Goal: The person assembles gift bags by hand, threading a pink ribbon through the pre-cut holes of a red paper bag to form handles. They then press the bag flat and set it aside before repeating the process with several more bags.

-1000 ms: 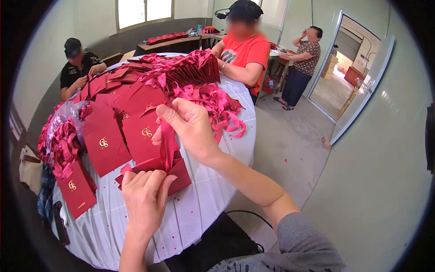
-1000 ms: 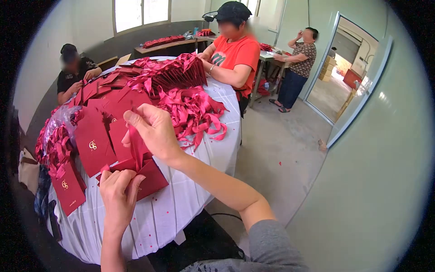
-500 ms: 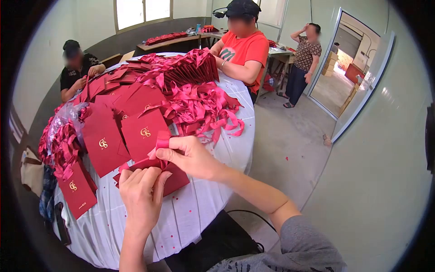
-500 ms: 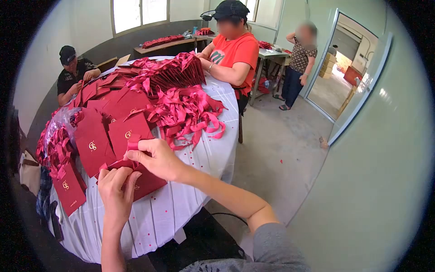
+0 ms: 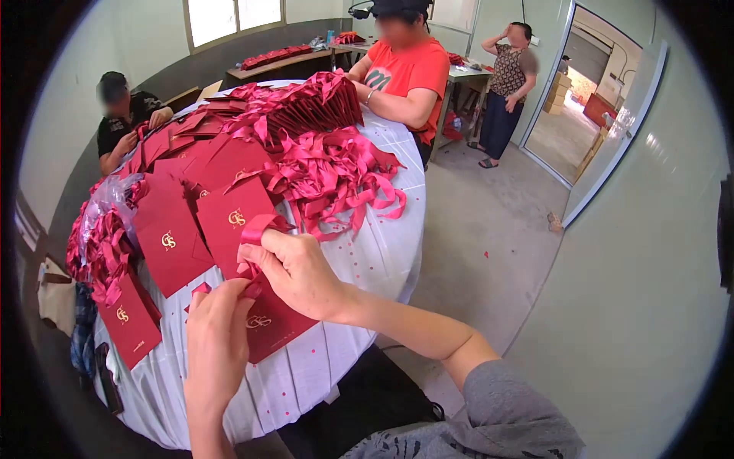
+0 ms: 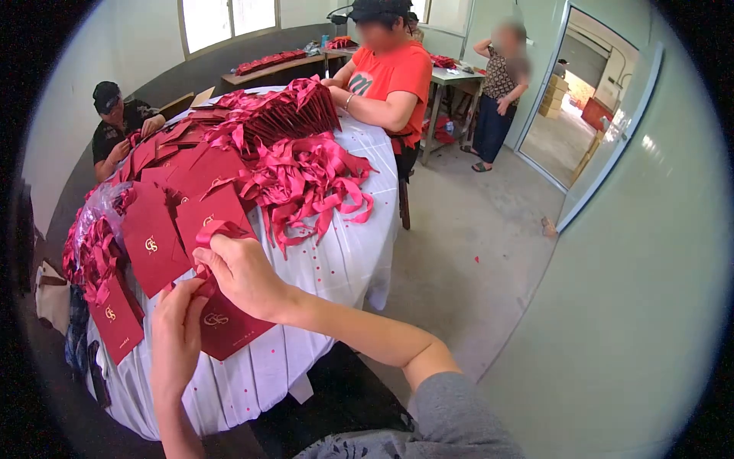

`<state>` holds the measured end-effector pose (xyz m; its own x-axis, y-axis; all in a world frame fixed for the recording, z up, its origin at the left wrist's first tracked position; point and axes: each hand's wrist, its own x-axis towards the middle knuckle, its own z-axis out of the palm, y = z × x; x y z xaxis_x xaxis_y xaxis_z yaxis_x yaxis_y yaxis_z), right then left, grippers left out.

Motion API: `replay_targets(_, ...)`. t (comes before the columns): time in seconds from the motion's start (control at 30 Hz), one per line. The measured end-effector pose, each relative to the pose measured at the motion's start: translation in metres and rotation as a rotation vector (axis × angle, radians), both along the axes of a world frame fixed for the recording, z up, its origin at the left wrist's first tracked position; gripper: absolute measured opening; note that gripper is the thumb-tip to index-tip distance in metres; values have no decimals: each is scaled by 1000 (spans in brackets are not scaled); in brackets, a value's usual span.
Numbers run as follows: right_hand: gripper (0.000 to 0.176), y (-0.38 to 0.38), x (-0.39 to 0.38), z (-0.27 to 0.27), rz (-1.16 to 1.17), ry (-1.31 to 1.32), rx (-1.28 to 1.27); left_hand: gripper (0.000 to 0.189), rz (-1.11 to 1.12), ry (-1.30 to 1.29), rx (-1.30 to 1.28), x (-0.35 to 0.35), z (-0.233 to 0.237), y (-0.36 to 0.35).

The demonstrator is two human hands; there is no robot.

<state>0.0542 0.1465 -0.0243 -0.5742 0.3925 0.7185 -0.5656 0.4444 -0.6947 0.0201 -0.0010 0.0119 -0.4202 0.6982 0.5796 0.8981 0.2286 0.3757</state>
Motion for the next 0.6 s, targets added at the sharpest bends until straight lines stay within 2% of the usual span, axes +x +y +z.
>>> replay_targets(0.03, 15, 1, 0, 1, 13, -24, 26, 20, -31, -41, -10, -2, 1, -6)
replay_targets(0.1, 15, 4, 1, 3, 37, -79, 54, 21, -21, -73, 7, -2, 7, -11)
replay_targets(0.13, 15, 5, 1, 3, 27, -78, 46, 18, 15, 78, -9, -6, 9, -14)
replay_targets(0.2, 16, 5, -1, 1, 42, -88, 53, 15, 133, 181, -4, -10, 6, -20)
replay_targets(0.33, 15, 1, -2, -6, 57, -101, -29, 17, 107, -186, 132, -21, -15, -27)
replay_targets(0.4, 14, 4, -6, -15, 51, -167, -78, 22, 104, -53, 153, -34, -26, -31)
replay_targets(0.43, 15, 8, -1, -10, 13, -260, -16, 29, 115, -136, 190, -39, -35, -34)
replay_targets(0.47, 15, 12, -4, -15, 60, -232, -55, 33, 156, -299, 224, -42, -44, -36)
replay_targets(0.5, 15, 11, -5, -16, 74, -212, -134, 31, 182, -414, 248, -43, -49, -39)
replay_targets(0.6, 18, 17, -7, -17, 44, -274, -46, 27, 223, -677, 111, -42, -50, -46)
